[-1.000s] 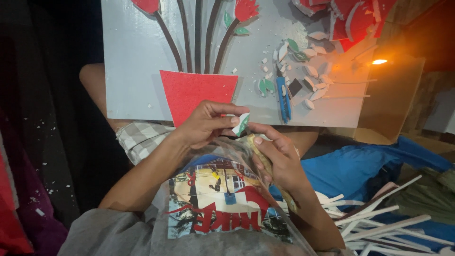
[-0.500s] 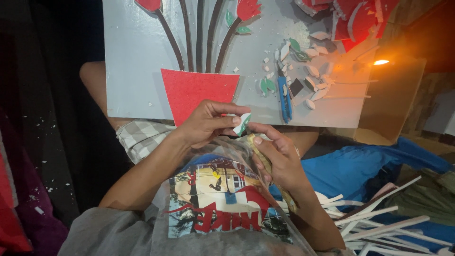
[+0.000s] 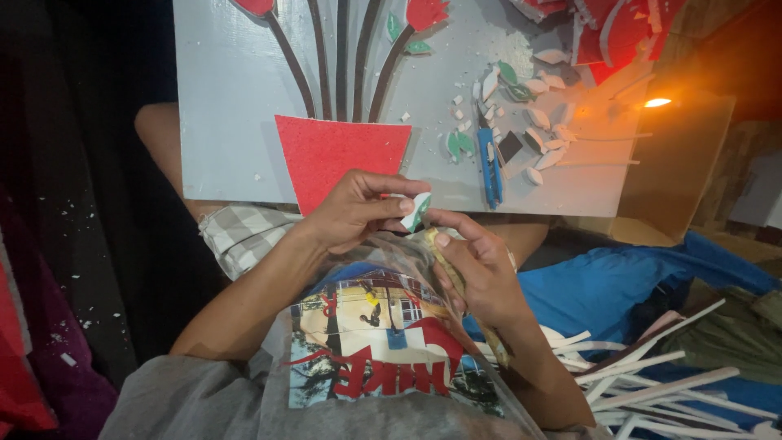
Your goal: Refining the details of a floral art piece by attaching small green foam leaves using adhesive.
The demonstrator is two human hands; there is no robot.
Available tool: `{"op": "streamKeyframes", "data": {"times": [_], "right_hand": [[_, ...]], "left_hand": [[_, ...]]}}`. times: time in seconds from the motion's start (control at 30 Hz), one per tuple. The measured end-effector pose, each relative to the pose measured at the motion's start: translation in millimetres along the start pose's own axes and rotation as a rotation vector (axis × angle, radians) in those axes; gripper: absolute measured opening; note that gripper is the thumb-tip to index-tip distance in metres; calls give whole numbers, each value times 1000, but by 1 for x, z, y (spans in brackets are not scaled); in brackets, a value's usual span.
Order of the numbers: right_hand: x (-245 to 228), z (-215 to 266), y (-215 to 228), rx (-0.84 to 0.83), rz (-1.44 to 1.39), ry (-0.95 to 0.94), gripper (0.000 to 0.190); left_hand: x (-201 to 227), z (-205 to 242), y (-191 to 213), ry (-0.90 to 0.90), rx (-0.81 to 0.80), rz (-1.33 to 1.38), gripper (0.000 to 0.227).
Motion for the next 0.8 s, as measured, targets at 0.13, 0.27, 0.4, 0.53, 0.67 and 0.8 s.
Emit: {"op": "streamKeyframes", "data": {"times": [0.13,0.27,0.4,0.53,0.67,0.8], "right_hand": [[2,-1,-1,16,5,16,40],[3,1,-1,52,55,-18,41],[4,2,5,24,97,-44,41],[2,1,12,-20,115,-30,41],[2,3,24,52,-87,40,41],[10,-1,36,107,-40,89,40]], "left_hand": [[3,1,-1,-3,2,-7,35],[2,1,2,-7,23,-62,36],[-2,-1,4,-4,16,-97,38],[1,3,-7,19,26,-58,39],[6,1,-16,32,-10,38,39],[6,-1,-14,33,-8,49,36]]}}
Point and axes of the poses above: each hand's wrist, its own z-axis away from the middle knuckle, its own y-axis out of the back of the hand, x = y × z, the point moved 4 cm from there along -z, towards the middle knuckle, and after that the axes turned 9 degrees about z, right-handed, at the moved point
